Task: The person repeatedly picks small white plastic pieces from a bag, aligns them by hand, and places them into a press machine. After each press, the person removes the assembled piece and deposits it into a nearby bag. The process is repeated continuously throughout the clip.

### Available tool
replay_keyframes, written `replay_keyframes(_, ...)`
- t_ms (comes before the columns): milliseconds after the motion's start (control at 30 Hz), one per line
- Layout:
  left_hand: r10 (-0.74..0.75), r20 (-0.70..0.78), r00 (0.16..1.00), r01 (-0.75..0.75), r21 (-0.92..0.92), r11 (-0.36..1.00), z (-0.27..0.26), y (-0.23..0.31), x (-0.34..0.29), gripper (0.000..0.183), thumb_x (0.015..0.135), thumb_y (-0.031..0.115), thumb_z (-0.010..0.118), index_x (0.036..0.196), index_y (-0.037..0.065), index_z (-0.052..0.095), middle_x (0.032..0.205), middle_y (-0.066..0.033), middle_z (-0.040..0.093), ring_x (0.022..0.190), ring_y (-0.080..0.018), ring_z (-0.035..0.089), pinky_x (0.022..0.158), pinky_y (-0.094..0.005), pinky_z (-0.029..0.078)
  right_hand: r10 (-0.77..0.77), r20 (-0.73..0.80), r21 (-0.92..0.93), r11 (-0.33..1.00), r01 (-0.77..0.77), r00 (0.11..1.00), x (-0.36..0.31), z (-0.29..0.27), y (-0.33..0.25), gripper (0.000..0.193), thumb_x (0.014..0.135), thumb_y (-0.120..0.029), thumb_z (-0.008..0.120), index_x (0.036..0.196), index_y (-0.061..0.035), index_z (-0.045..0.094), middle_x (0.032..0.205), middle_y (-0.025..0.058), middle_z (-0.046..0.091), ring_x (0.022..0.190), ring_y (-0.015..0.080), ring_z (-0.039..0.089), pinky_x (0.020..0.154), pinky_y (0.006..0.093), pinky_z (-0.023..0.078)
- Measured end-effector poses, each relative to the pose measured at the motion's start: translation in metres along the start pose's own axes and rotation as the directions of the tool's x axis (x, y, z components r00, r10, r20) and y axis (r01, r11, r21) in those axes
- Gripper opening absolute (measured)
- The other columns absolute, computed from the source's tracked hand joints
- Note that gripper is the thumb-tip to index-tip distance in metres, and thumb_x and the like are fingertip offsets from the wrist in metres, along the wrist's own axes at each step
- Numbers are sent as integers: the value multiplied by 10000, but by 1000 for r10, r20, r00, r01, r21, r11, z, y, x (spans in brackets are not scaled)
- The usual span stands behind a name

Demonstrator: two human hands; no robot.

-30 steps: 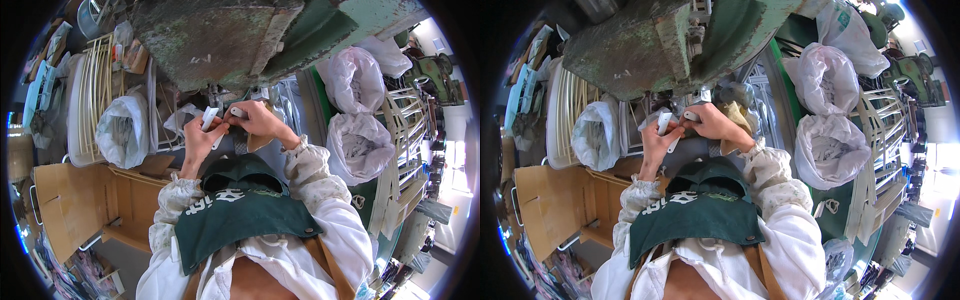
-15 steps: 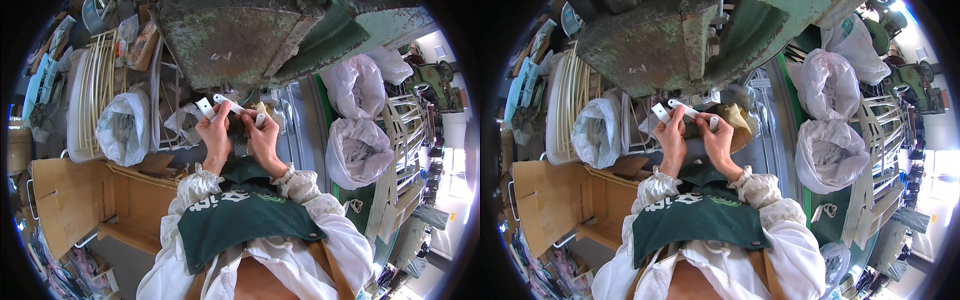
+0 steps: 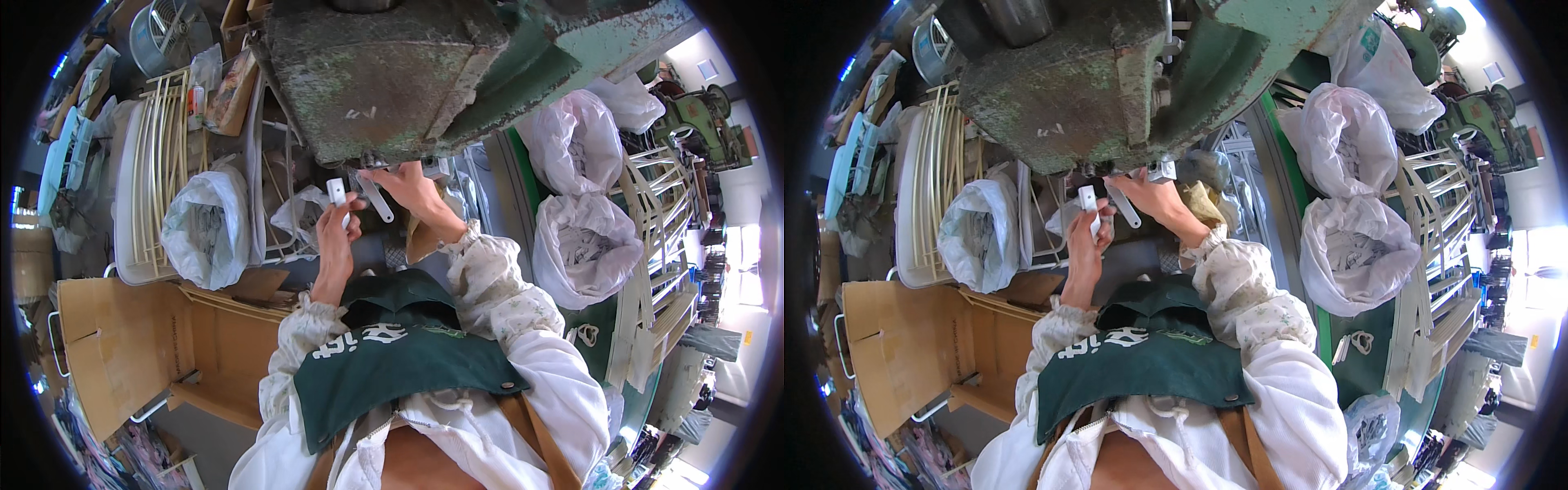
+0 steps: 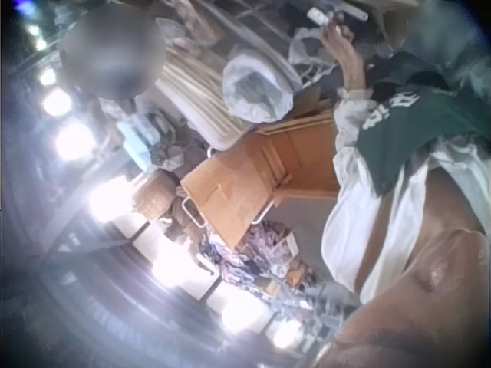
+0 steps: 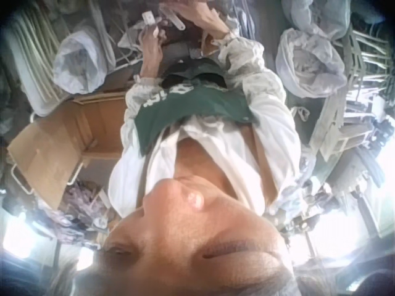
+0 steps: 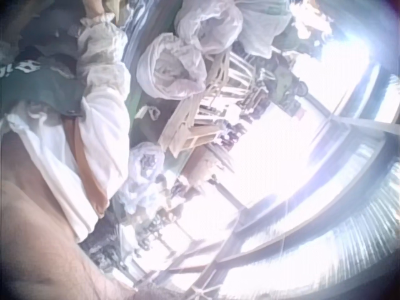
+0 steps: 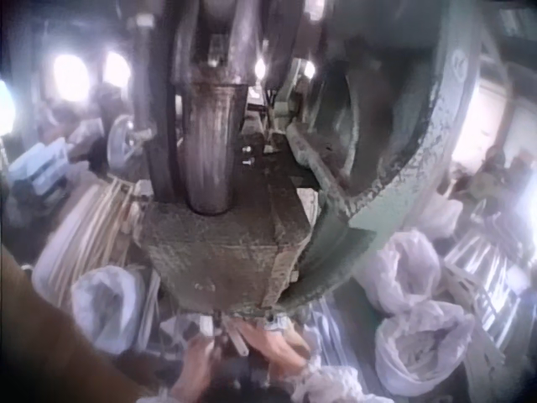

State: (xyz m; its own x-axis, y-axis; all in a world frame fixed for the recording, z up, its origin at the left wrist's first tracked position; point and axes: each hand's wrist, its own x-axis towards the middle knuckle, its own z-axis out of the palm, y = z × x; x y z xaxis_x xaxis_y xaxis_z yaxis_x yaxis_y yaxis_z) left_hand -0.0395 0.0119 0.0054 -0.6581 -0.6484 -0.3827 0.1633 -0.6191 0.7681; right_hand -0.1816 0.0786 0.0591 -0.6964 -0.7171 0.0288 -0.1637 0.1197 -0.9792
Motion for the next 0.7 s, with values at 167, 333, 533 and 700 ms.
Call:
replay_keyframes(167,167,88,982,-188,394,900,-28,20,-12,317,1002,211,441,1172,-18,579,759,-10,567,578,-33,412,493,-186,330,-211,24,-266,941,210,977,2,-5,26,320,804,-295,705,871,12,646,674,113,607,601,214,571,599,335,467)
replay_keyframes(333,48,233,971,-156,473,867,8,58,-11,294,971,215,491,1040,-39,622,699,-69,634,506,-67,528,453,-187,346,82,412,-169,986,-12,908,-19,-18,24,272,875,-238,650,768,12,651,622,8,626,566,48,489,523,241,396)
replay_keyframes(533,-80,250,965,-48,468,882,18,59,16,335,936,277,539,858,-36,631,556,-70,586,362,-92,485,341,-194,306,133,373,-44,991,-126,918,-23,-17,20,263,889,-211,615,728,-6,650,586,-3,605,539,30,451,484,217,331)
replay_keyframes(700,-78,195,978,-27,486,873,17,47,22,324,924,263,551,812,-34,619,493,-36,501,327,-84,391,316,-208,265,187,384,29,976,-214,904,-20,-20,22,251,893,-203,599,777,10,665,586,1,605,525,37,438,473,220,320)
